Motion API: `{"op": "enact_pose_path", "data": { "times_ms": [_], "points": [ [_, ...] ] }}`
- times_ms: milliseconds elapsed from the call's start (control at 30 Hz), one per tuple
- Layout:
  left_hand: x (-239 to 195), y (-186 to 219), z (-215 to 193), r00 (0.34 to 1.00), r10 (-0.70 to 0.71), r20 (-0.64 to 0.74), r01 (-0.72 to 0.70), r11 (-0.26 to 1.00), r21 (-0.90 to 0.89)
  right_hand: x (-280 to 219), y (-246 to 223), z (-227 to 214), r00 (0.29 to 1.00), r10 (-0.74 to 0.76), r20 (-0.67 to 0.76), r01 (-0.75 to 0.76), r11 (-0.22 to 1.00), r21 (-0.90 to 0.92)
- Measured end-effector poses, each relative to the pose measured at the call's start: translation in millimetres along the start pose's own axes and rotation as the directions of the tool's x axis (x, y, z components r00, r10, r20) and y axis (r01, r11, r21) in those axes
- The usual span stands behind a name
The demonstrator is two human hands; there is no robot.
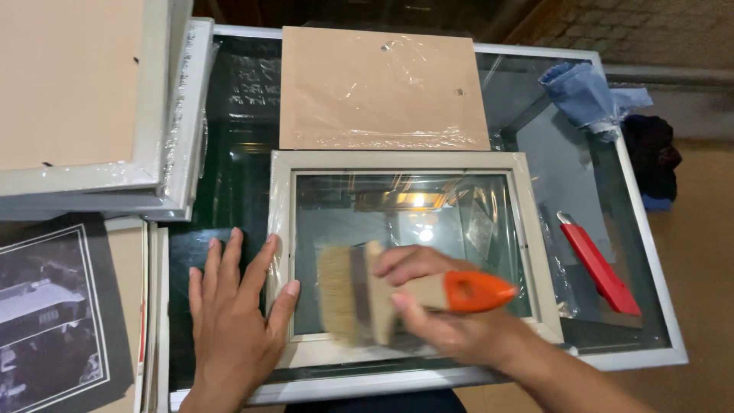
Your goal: Clean a glass picture frame using a brush and a cloth.
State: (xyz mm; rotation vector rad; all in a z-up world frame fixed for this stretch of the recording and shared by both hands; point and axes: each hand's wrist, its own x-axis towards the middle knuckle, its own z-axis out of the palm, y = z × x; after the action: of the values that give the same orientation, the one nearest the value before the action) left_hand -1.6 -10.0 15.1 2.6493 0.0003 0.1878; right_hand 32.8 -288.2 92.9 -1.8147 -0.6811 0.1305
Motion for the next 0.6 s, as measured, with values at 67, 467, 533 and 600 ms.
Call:
{"op": "enact_pose_path", "data": {
  "times_ms": [67,467,533,600],
  "points": [
    [1,-1,1,1.0,-0.009,0.003,0.009,1.0,0.01,-25,7,-44,0.999,0.039,0.002,-0.039,0.993,-0.11],
    [40,107,-36,0.884,0.466,0.027,-0.455,0.873,-0.174,-62,-84,-144,0.988,0.049,0.144,0.033,0.855,-0.517],
    [53,166,-47,0.785,0.588,0.197,-0.484,0.78,-0.397,-55,-80,-132,0.991,-0.002,0.134,0.067,0.875,-0.48],
    [65,209,-48,0.628,0.712,0.314,-0.442,0.659,-0.608,-57,-73,-119,0.991,-0.052,0.124,0.103,0.889,-0.446]
  ]
}}
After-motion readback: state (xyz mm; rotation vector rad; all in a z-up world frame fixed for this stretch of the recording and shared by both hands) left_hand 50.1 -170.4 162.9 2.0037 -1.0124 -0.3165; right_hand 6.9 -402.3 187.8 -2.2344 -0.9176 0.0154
